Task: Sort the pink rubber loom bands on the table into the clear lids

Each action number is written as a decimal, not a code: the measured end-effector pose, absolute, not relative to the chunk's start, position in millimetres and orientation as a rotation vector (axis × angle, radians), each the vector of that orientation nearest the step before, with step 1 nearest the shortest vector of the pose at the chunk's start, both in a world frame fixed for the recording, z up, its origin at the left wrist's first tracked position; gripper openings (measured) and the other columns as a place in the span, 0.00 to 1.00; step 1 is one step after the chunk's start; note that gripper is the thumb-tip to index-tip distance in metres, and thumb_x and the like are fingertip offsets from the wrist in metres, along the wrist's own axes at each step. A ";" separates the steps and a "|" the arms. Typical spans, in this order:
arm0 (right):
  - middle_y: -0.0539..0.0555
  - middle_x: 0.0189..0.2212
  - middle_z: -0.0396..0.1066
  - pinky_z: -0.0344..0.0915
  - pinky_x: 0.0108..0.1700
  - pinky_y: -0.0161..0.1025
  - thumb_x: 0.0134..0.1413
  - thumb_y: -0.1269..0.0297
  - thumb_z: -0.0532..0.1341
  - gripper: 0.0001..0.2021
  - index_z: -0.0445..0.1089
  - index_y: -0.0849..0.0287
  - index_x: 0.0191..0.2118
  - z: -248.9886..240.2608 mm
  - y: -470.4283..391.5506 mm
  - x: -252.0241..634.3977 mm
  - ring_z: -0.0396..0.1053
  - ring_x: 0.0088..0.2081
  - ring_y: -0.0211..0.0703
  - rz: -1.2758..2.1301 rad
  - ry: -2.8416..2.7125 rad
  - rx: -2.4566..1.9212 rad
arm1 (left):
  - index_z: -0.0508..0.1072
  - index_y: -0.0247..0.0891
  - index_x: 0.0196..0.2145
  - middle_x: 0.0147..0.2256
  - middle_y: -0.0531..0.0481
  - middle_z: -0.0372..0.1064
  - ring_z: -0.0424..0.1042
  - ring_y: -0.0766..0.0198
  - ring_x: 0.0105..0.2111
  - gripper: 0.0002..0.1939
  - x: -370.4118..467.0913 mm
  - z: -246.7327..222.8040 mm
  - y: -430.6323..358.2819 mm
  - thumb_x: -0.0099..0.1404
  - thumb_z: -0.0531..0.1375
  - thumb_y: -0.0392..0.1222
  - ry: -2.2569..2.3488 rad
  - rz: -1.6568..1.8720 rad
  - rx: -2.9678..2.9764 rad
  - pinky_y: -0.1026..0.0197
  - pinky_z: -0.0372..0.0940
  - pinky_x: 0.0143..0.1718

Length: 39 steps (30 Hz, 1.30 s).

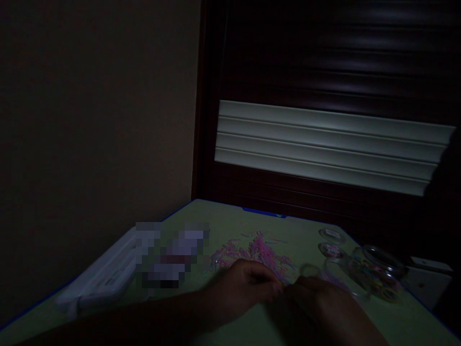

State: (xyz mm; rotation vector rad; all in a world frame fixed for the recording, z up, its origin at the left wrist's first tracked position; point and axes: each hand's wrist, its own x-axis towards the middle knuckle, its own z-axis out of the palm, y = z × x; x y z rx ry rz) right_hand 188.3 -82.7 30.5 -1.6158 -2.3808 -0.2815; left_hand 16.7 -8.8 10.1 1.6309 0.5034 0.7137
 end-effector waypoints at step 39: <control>0.58 0.36 0.72 0.64 0.35 0.46 0.43 0.81 0.53 0.17 0.70 0.58 0.37 57.4 -100.0 215.9 0.69 0.35 0.51 -0.784 -2.049 -2.059 | 0.74 0.32 0.27 0.25 0.50 0.70 0.65 0.68 0.24 0.10 13.5 7.2 -3.6 0.57 0.57 0.42 0.621 0.677 1.590 0.66 0.58 0.27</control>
